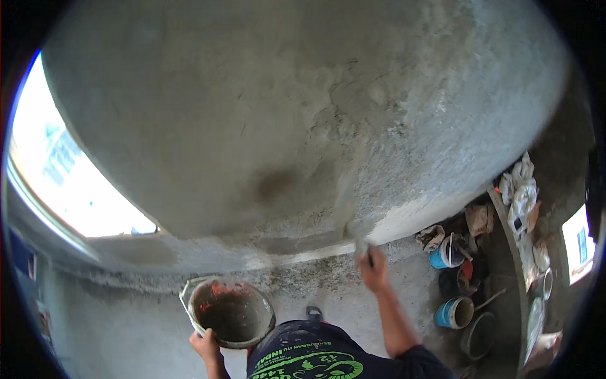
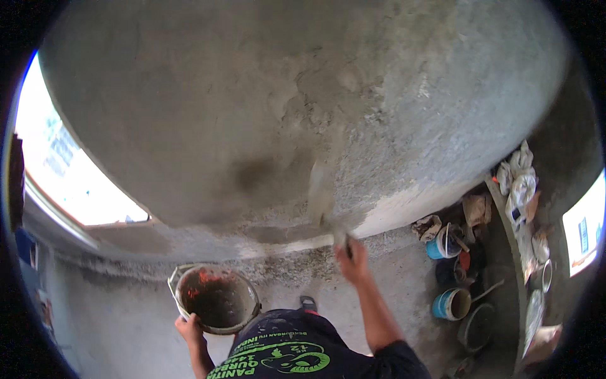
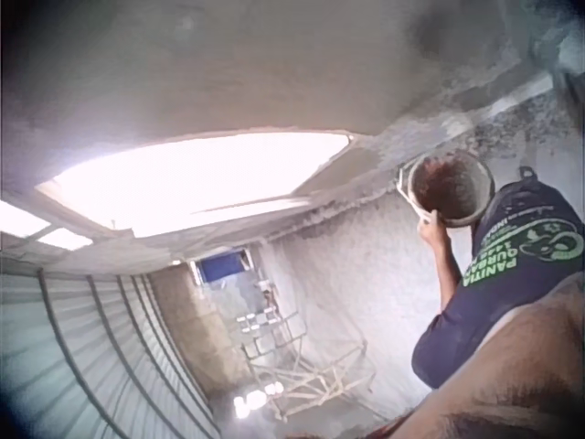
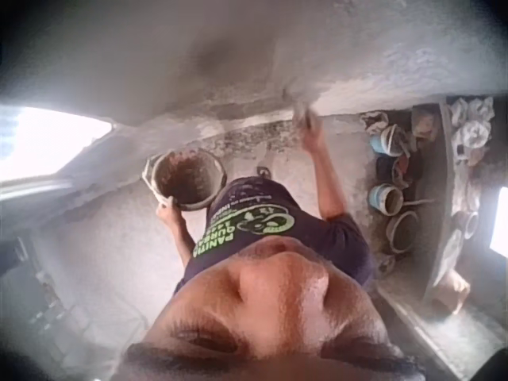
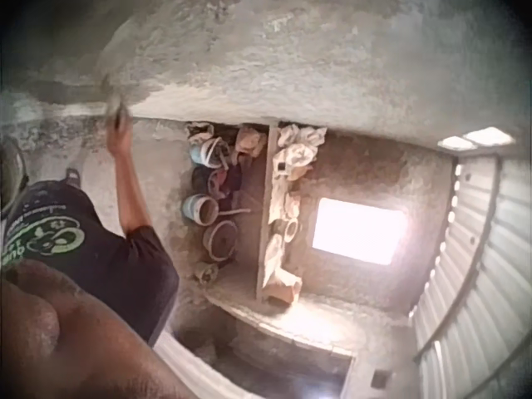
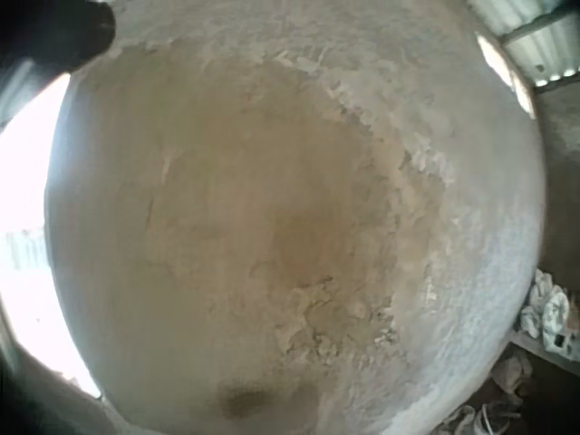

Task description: The person plasters a wall by repeatedly scooping mortar from a handheld bucket with a trowel and spreading and smoothing it across the wall surface.

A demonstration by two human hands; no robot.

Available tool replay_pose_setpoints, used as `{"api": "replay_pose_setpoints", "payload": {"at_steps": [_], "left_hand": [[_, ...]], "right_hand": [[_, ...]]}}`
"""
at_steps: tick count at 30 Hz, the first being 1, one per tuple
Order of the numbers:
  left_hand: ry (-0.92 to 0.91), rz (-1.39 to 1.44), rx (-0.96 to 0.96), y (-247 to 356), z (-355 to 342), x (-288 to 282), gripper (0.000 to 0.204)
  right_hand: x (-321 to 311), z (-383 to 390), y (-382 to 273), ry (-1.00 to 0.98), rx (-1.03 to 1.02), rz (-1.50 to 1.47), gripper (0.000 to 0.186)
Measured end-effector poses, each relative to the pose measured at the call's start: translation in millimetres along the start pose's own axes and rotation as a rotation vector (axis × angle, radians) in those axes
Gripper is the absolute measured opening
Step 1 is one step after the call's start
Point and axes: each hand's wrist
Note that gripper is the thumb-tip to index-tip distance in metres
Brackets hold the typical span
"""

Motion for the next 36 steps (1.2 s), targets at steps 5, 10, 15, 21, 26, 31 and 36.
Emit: {"api": "replay_pose_setpoints", "payload": {"at_steps": [5,10,15,21,26,31,36], "left_hand": [[0.0,0.016,0.027,-30.0,-19.0,-17.6,0.014],[0.029,0.053,0.027,-49.7,-35.8,-44.7,0.019],[0.041,-0.119,-0.008,-67.9,-41.9,-58.2,0.023],[0.027,-0.032,0.044,-52.9,-41.2,-62.6,0.015],[0.02,-0.057,0.094,-17.5,-40.5,-58.1,0.02],[0.062,-0.252,0.14,15.9,-38.8,-56.9,0.016],[-0.016,-0.167,0.151,43.3,-47.8,-56.4,0.011]], "right_hand": [[-13.7,-151.3,-81.9,0.549,-0.394,-0.078,0.038],[14.2,-168.4,-50.2,0.641,-0.358,0.117,0.039],[64.3,-26.6,74.6,0.477,-0.055,0.118,0.03],[91.7,220.9,165.7,0.235,0.977,0.393,0.053],[74.1,284.7,171.7,0.055,1.14,0.065,0.066],[51.6,171.5,101.3,-0.336,0.567,0.003,0.043],[82.5,60.1,-34.3,-0.722,0.203,0.255,0.042]]}}
Point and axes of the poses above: each hand's wrist, its own z-axis away from the middle knuckle, its own x-axis out of the palm, y = z × x, and after that the axes turned 7 degrees about -z, right-handed
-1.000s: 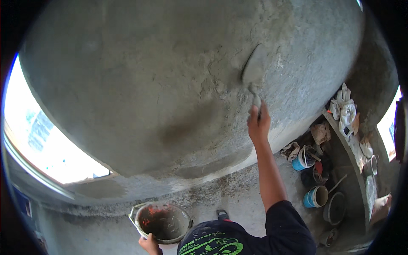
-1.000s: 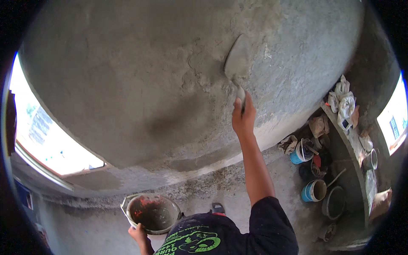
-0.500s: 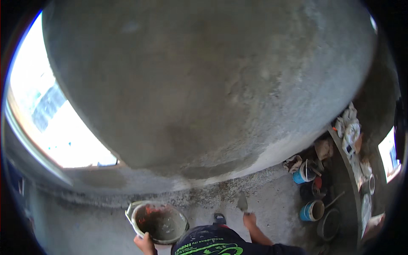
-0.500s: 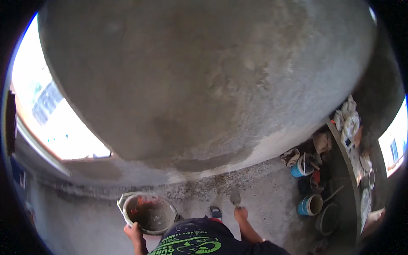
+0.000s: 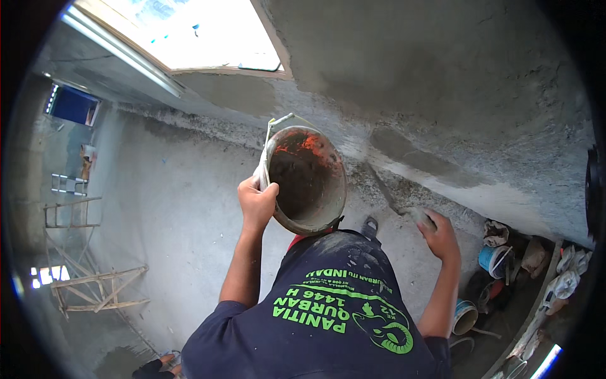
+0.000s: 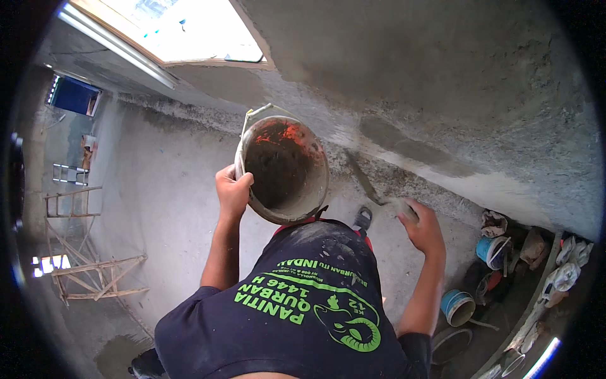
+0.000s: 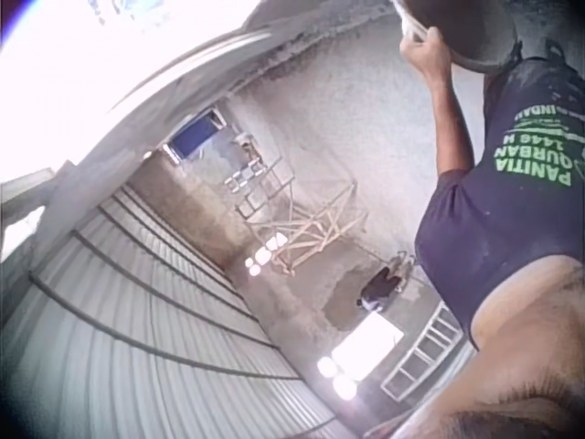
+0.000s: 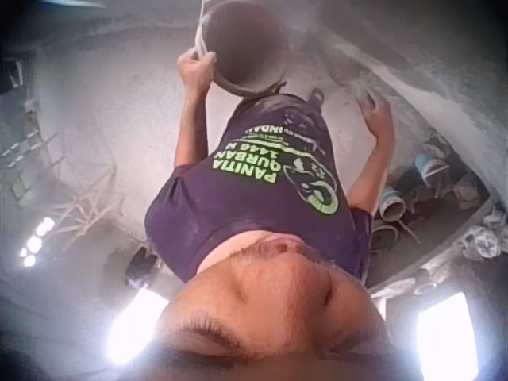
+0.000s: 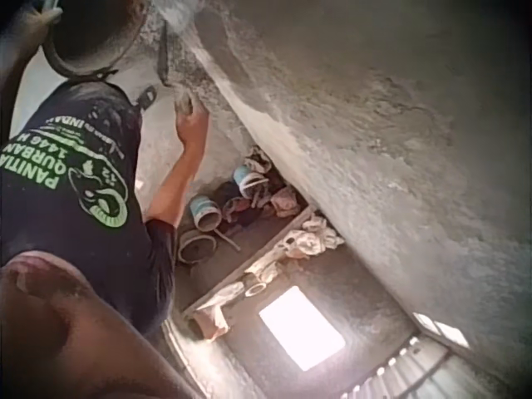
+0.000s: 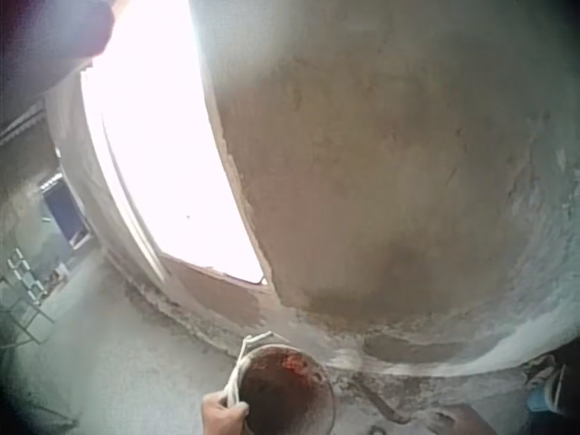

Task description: The person plasters a wall by repeatedly scooping mortar from a handheld bucket with a trowel and spreading and smoothing it across the wall surface.

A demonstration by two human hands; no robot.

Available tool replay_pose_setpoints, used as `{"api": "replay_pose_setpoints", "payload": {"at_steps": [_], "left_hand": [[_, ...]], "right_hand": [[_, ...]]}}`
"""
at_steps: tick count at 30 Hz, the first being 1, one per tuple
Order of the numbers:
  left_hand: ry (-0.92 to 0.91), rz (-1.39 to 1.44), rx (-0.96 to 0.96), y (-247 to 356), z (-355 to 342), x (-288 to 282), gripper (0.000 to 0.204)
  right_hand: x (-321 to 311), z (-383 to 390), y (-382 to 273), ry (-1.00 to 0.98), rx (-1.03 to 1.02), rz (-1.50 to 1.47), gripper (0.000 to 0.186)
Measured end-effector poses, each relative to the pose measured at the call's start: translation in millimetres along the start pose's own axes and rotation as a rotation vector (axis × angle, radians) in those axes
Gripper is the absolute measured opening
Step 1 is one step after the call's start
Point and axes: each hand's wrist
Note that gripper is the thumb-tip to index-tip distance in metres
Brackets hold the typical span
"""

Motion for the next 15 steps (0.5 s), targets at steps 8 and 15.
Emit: {"api": "replay_pose_setpoints", "payload": {"at_steps": [8,15], "left_hand": [[-0.002,0.103,0.038,28.7,-1.0,-7.0,0.009],[0.114,0.179,-0.006,48.6,6.8,5.2,0.009]], "right_hand": [[-12.0,-20.3,-110.4,-0.2,-0.065,0.42,0.042],[-6.1,-6.3,-87.6,-0.284,-0.146,0.294,0.039]]}}
Point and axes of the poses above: each hand's wrist, its own z-axis away from the middle knuckle, its own x-axis out of the palm, y = z × x, and after that the axes turned 7 degrees about -z, right-handed
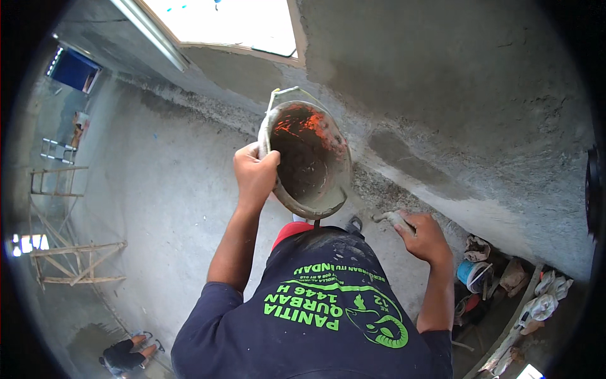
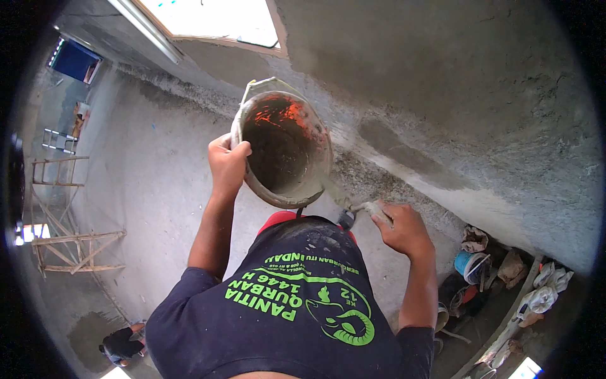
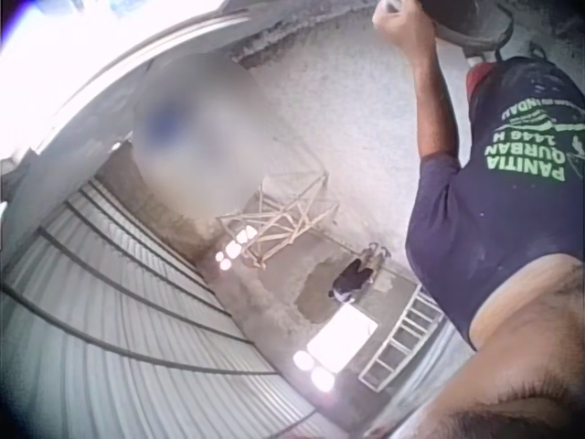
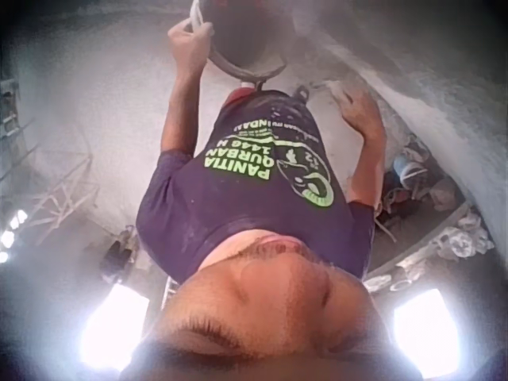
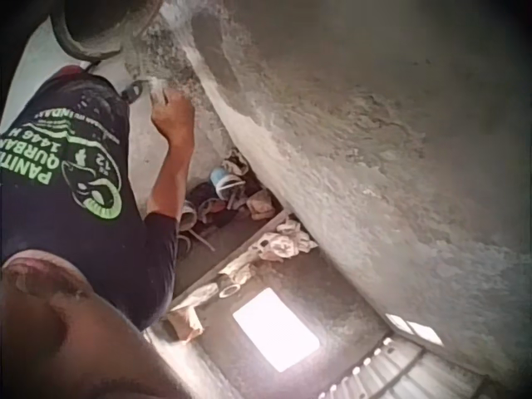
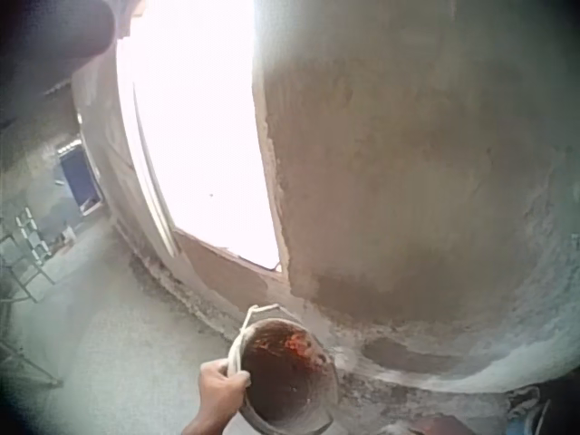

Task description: The person plasters a wall by repeatedly scooping mortar from a handheld bucket with a trowel and spreading and smoothing it across the wall surface.

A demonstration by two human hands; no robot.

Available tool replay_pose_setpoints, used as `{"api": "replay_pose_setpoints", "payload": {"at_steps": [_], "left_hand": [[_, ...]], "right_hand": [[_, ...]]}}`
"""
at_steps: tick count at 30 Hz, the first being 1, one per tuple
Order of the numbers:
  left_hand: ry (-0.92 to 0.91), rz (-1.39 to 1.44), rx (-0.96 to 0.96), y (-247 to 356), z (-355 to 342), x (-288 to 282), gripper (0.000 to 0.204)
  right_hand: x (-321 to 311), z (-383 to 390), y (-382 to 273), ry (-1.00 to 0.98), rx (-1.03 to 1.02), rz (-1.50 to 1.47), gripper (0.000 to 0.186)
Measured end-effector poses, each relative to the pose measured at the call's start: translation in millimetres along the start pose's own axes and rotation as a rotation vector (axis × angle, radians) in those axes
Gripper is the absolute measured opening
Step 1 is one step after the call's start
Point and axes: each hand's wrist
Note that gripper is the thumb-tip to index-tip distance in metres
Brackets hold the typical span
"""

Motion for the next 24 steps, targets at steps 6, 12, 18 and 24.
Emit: {"api": "replay_pose_setpoints", "payload": {"at_steps": [6,12,18,24], "left_hand": [[-0.026,-0.226,0.222,12.5,4.5,-2.6,0.011],[0.012,-0.251,0.244,12.7,3.4,-2.6,0.013],[-0.056,-0.354,0.317,4.0,-19.2,6.6,0.019],[-0.228,-0.331,0.091,-27.6,-44.6,-0.3,0.015]], "right_hand": [[-32.3,-32.2,-25.1,-0.257,-0.012,-0.128,0.029],[-39.9,-47.7,-49.8,-0.339,0.066,0.108,0.029],[-22.3,-53.4,-30.8,-0.708,0.156,-0.317,0.037],[22.5,-39.2,12.4,-0.766,0.56,-1.327,0.045]]}}
Point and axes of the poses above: each hand's wrist, its own z-axis away from the middle knuckle, its own x-axis out of the palm, y = z × x, and after that the axes turned 7 degrees about -z, right-handed
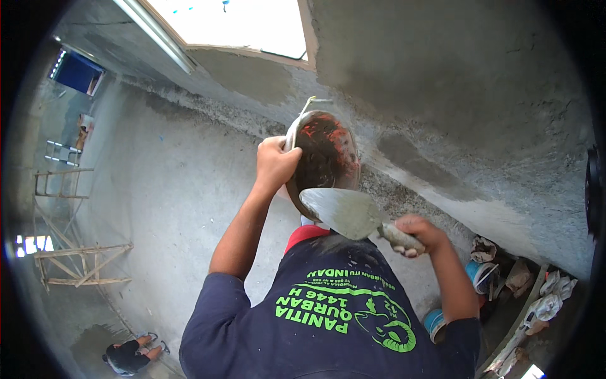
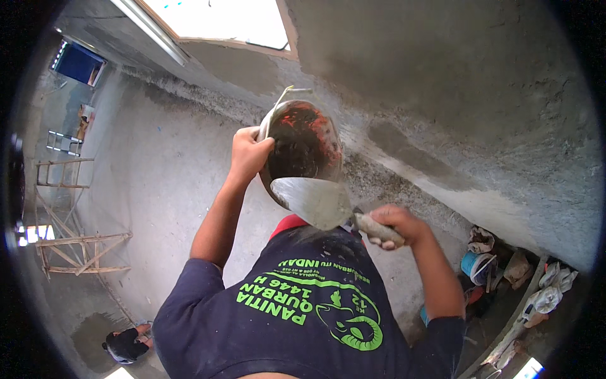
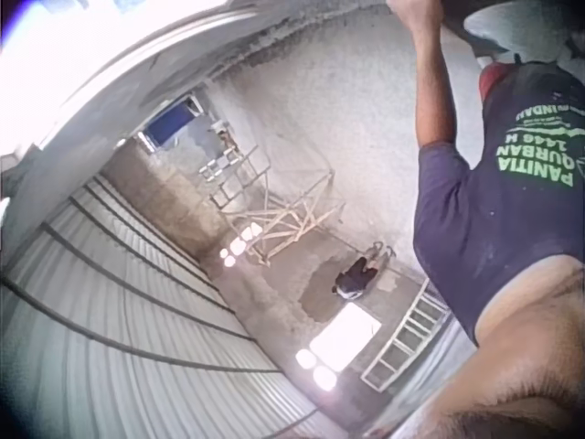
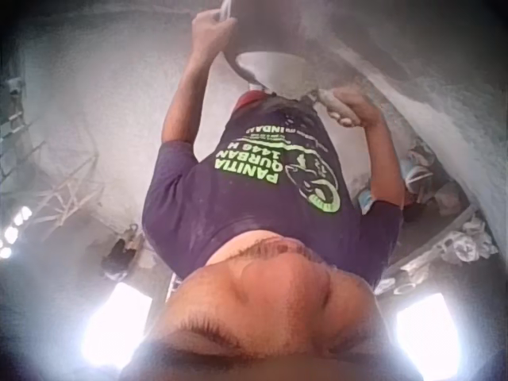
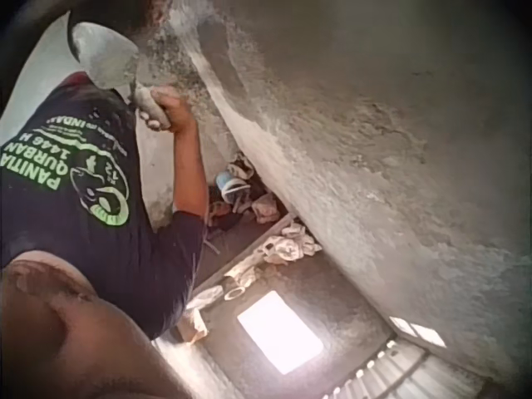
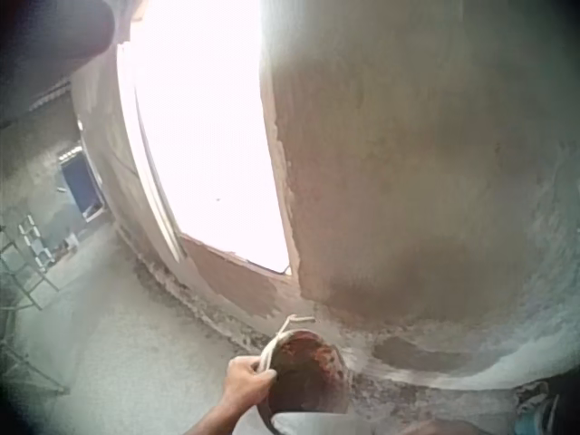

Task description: The person plasters a wall by repeatedly scooping mortar from a handheld bucket with a trowel and spreading and smoothing it across the wall surface.

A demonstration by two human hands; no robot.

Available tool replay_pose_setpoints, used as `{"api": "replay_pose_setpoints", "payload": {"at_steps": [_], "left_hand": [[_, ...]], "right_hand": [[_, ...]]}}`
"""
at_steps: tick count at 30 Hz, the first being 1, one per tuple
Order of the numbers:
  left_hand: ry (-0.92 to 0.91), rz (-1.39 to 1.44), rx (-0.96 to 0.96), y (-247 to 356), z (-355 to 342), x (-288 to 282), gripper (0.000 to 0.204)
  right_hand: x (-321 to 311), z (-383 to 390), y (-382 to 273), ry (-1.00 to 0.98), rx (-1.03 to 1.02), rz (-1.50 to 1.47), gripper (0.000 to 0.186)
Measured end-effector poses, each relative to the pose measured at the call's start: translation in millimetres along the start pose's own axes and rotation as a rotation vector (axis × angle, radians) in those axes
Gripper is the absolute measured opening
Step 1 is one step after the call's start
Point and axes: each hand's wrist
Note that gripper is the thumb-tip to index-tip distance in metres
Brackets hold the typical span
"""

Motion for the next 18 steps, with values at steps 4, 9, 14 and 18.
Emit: {"api": "replay_pose_setpoints", "payload": {"at_steps": [4,9,14,18], "left_hand": [[0.038,0.21,-0.077,-23.1,6.9,-2.9,0.014],[0.031,0.094,-0.098,-35.1,28.4,14.3,0.013],[0.08,0.028,-0.026,-44.6,33.7,38.1,0.008],[0.073,-0.074,-0.126,-54.9,43.0,42.2,0.013]], "right_hand": [[-24.9,16.8,31.6,-0.205,-0.193,-0.148,0.048],[-18.6,134.4,49.7,0.309,-0.978,-0.253,0.053],[-7.0,260.6,104.9,0.595,-1.704,0.341,0.061],[-149.3,138.8,184.6,2.205,-1.783,0.582,0.071]]}}
Point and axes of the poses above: each hand's wrist, its own z-axis away from the middle knuckle, its own x-axis out of the palm, y = z × x, and after that the axes turned 7 degrees about -z, right-handed
